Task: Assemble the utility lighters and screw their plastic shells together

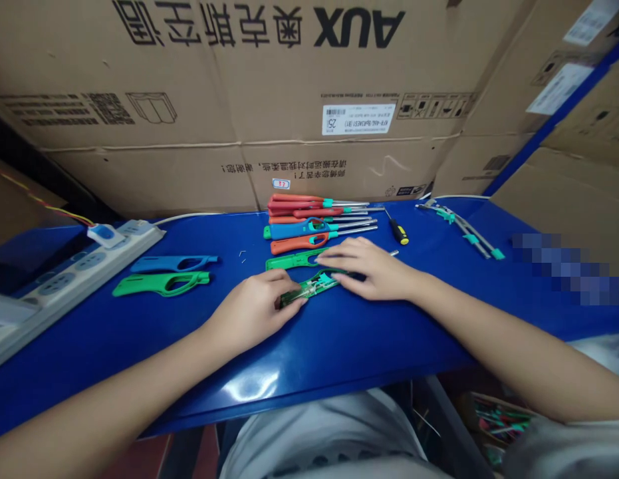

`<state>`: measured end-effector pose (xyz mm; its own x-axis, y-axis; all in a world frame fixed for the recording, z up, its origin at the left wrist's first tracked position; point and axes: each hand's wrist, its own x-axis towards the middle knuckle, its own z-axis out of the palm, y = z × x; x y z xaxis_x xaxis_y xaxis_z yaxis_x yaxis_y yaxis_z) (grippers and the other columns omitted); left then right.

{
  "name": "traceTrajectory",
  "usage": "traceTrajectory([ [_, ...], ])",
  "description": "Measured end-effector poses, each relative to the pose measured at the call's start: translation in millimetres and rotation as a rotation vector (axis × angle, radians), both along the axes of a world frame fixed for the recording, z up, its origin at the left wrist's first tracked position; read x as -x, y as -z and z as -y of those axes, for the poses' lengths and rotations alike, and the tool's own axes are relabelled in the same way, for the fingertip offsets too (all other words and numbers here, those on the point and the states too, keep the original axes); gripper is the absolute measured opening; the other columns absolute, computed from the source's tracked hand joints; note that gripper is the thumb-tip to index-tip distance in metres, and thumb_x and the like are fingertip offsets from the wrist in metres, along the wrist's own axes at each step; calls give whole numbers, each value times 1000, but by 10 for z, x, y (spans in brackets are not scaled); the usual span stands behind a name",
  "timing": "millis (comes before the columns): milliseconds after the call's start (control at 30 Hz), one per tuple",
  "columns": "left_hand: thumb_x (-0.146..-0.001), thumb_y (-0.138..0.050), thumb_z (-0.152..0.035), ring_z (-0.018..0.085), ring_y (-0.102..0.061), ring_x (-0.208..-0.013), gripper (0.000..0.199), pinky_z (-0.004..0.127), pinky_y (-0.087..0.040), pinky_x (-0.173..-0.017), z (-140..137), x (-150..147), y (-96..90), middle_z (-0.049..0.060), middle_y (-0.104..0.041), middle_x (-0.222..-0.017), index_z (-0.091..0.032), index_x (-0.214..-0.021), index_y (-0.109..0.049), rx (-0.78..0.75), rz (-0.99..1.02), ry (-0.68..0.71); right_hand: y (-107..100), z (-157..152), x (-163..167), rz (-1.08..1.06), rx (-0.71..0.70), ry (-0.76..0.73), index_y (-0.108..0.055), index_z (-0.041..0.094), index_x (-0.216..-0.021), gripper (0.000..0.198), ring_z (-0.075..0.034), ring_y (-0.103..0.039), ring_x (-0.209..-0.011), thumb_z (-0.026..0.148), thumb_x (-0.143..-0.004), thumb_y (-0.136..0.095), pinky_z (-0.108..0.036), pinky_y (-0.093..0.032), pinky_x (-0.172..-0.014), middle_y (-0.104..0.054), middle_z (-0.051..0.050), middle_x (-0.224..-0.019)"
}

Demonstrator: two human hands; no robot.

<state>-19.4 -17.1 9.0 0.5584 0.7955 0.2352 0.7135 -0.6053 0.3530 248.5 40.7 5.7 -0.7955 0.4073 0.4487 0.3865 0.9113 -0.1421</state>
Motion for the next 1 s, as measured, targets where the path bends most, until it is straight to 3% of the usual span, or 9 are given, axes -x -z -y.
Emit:
traceTrajectory([
  [100,-95,-61,-33,22,-67,-90,20,33,-54,-76,13,6,-34,5,-70,-101,-20,-106,-71,-86,-51,-12,-126,-129,-219,-98,58,118,-70,20,-120,28,-24,-65,-108,25,-96,-55,-42,-50,-96,-72,-11,-114],
  [233,-96,-57,-31,26,-61,-107,21,41,-51,-95,21,-20,-55,7,-68,-113,-19,-111,-66,-133,-45,66,-271,-231,-487,53,278,208,-73,19,-107,22,-22,-68,-95,31,-91,-64,-39,-53,-88,-74,-8,-103],
  [500,-100,-51,-24,26,-61,-116,31,42,-51,-102,-22,-20,70,9,-65,-126,-21,-129,-58,-24,9,128,-181,-210,-392,100,486,98,-74,17,-96,24,-19,-65,-89,39,-91,-67,-34,-52,-84,-72,-8,-95],
  [700,-100,-49,-21,25,-58,-118,34,43,-50,-104,-61,-12,126,11,-64,-127,-20,-134,-57,-31,46,173,-56,-216,-288,4,495,58,-72,16,-93,21,-17,-63,-85,37,-91,-68,-32,-52,-79,-69,-7,-91],
  [900,-101,-45,-18,26,-55,-118,36,44,-49,-104,-75,-20,129,11,-61,-127,-21,-135,-58,-28,25,221,-94,-70,-148,-38,451,-34,-68,17,-101,15,-18,-64,-95,29,-92,-67,-32,-52,-86,-66,-7,-102],
  [1000,-101,-44,-16,25,-53,-120,37,44,-48,-105,-80,-11,145,11,-60,-129,-21,-136,-56,-38,19,231,-109,10,-80,8,439,-18,-66,18,-101,11,-17,-64,-93,25,-93,-64,-30,-51,-82,-67,-7,-103],
])
